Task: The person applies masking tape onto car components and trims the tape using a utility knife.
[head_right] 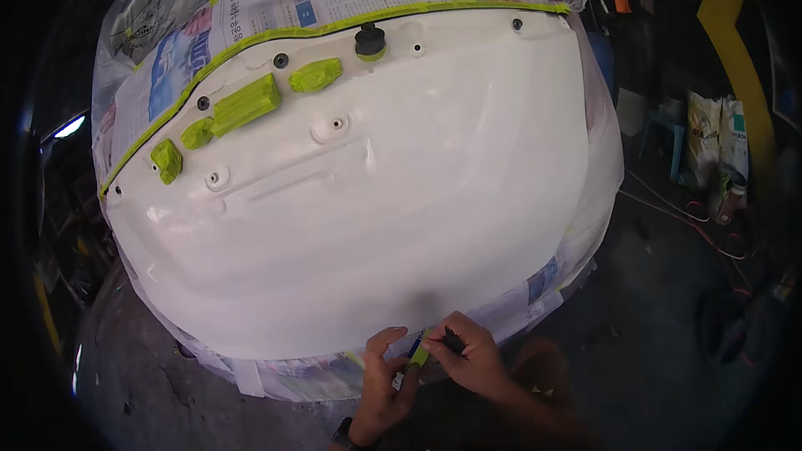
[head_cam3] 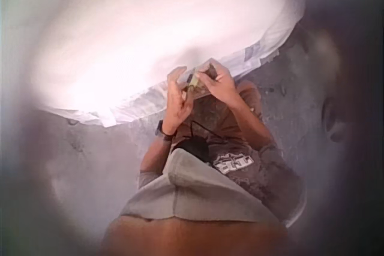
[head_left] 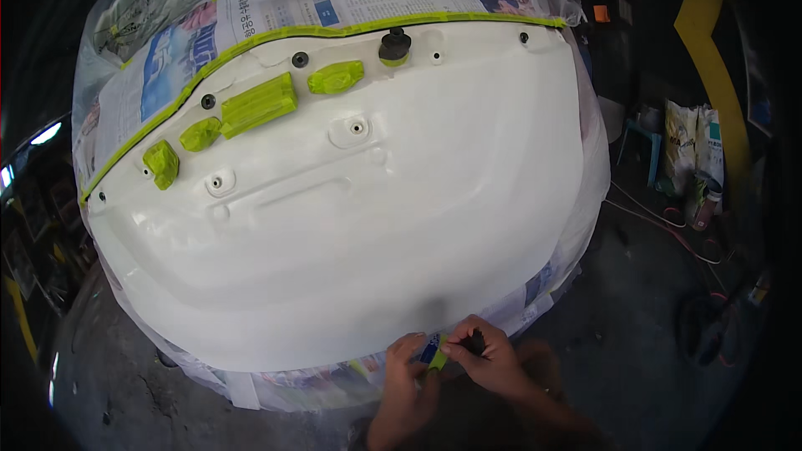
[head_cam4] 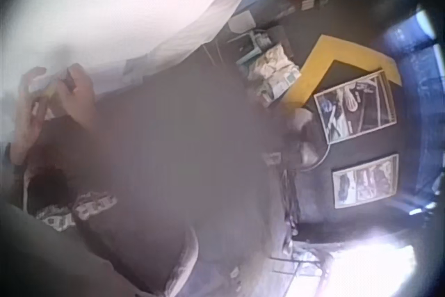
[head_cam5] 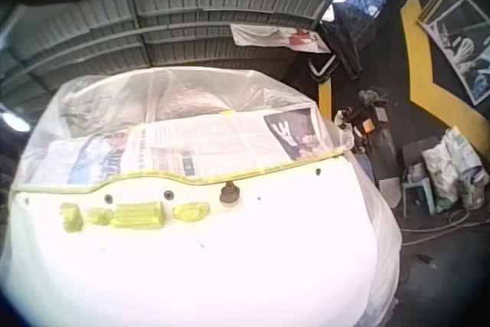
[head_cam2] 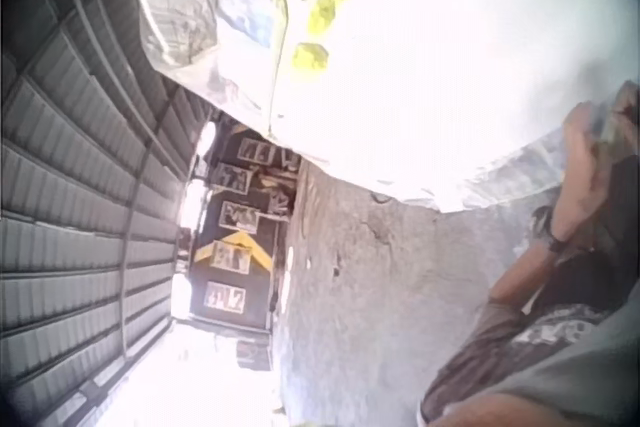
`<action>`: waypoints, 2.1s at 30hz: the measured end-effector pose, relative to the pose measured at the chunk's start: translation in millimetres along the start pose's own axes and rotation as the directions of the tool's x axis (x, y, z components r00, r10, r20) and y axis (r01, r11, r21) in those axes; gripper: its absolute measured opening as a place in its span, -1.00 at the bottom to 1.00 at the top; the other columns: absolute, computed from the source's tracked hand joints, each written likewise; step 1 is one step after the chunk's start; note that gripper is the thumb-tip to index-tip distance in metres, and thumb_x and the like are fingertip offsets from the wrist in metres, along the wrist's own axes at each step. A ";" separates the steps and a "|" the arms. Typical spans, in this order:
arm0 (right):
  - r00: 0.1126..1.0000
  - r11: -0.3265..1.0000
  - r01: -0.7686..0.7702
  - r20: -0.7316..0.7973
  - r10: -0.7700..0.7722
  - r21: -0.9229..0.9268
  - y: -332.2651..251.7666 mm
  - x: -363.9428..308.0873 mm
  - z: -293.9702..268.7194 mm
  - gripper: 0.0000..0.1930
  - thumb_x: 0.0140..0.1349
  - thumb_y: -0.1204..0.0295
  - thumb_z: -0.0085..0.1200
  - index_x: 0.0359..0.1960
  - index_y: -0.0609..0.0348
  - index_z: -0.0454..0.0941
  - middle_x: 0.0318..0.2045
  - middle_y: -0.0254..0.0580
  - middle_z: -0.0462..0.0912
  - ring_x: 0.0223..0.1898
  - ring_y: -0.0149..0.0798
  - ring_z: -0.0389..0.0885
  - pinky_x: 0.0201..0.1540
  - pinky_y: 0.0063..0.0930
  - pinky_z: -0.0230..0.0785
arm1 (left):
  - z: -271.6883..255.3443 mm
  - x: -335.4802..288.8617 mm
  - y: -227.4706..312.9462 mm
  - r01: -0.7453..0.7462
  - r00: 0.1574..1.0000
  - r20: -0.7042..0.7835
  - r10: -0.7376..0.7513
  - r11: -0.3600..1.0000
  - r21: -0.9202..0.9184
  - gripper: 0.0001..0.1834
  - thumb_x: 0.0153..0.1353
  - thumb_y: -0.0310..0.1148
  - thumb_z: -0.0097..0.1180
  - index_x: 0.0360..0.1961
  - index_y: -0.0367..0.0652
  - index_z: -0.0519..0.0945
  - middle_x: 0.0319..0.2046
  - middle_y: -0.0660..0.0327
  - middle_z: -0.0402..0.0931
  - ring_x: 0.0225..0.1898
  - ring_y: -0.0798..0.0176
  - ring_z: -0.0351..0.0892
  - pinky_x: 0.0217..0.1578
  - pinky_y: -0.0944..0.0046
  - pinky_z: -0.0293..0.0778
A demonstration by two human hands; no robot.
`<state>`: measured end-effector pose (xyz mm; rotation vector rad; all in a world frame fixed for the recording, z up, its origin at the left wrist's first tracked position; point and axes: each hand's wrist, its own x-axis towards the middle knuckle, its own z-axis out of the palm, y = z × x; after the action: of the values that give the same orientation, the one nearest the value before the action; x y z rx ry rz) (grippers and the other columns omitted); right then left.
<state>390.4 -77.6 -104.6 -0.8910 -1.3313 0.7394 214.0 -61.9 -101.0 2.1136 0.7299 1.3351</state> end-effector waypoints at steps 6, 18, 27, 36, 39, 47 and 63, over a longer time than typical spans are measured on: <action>0.980 0.927 0.199 0.083 -0.182 -0.319 -16.4 22.0 -18.0 -0.89 0.24 0.62 0.30 -0.36 0.20 0.59 -0.39 -0.31 0.57 -0.38 -0.45 0.54 -0.32 -0.54 0.38 | -14.2 -2.8 -5.7 -0.231 0.972 0.079 0.223 0.966 0.116 -0.62 0.05 -0.74 0.30 -0.11 -0.20 0.55 0.11 0.06 0.49 0.07 0.08 0.64 -0.30 0.38 0.58; 0.897 0.828 0.421 0.305 -0.320 -0.370 -44.1 46.5 -18.1 -0.75 0.18 0.62 0.30 -0.12 0.16 0.61 -0.27 -0.25 0.52 -0.40 -0.39 0.52 -0.35 -0.55 0.34 | -29.9 20.1 27.3 0.292 0.947 0.231 -0.223 0.898 -0.330 -0.41 0.13 -0.84 0.05 0.17 -0.17 0.59 0.25 0.15 0.45 -0.28 0.40 0.68 -0.36 0.38 0.60; 0.983 0.819 0.145 0.173 -0.057 -0.556 -75.0 43.0 -32.5 -0.53 0.28 0.31 0.35 0.14 0.24 0.51 -0.21 -0.23 0.48 -0.33 -0.36 0.47 -0.37 -0.48 0.40 | -61.0 45.9 26.1 0.236 0.965 0.074 -0.252 0.709 -0.664 -0.37 0.20 -0.82 -0.02 0.31 -0.23 0.39 0.35 0.03 0.30 -0.23 0.15 0.73 -0.18 0.25 0.68; 0.943 0.732 0.330 0.244 -0.226 -0.597 -88.1 45.0 -24.1 -0.82 0.28 0.48 0.29 -0.13 0.23 0.60 -0.26 -0.18 0.50 -0.34 -0.21 0.54 -0.32 -0.37 0.38 | -74.6 60.9 36.5 0.148 0.989 0.108 -0.105 0.811 -0.565 -0.40 0.31 -0.77 0.05 0.37 -0.20 0.36 0.45 0.08 0.13 -0.08 0.17 0.73 -0.03 0.24 0.67; 0.926 0.656 0.378 0.265 -0.270 -0.653 -88.0 45.8 -16.5 -0.82 0.21 0.54 0.32 -0.21 0.22 0.56 -0.27 -0.16 0.49 -0.35 -0.12 0.56 -0.34 -0.27 0.43 | -72.4 60.6 32.8 0.133 0.989 0.130 -0.073 0.825 -0.550 -0.35 0.31 -0.79 0.02 0.42 -0.19 0.35 0.48 0.09 0.09 -0.08 0.16 0.73 -0.04 0.26 0.66; 0.855 0.427 0.510 0.383 -0.351 -0.747 -89.5 54.2 -8.3 -0.76 0.06 0.61 0.37 -0.29 0.23 0.53 -0.28 -0.13 0.46 -0.42 -0.11 0.58 -0.40 -0.22 0.43 | -67.3 64.4 42.7 0.169 0.985 0.121 -0.122 0.802 -0.572 -0.26 0.27 -0.85 -0.09 0.48 -0.18 0.28 0.51 0.09 0.06 -0.08 0.21 0.73 -0.10 0.31 0.68; 0.930 0.879 0.368 0.110 -0.351 -0.304 -111.0 87.8 -29.8 -0.76 0.20 0.46 0.41 -0.25 0.20 0.54 -0.35 -0.25 0.50 -0.47 -0.31 0.44 -0.40 -0.46 0.32 | -71.9 77.7 45.8 0.213 0.954 0.298 -0.032 0.774 -0.597 0.10 0.17 -0.83 -0.03 0.62 0.06 -0.26 0.50 0.02 0.13 -0.24 0.24 0.76 -0.26 0.37 0.62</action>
<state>425.0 -59.1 34.7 -0.8448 -1.6370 0.2586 183.8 -30.7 5.8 1.6196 0.2432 0.9960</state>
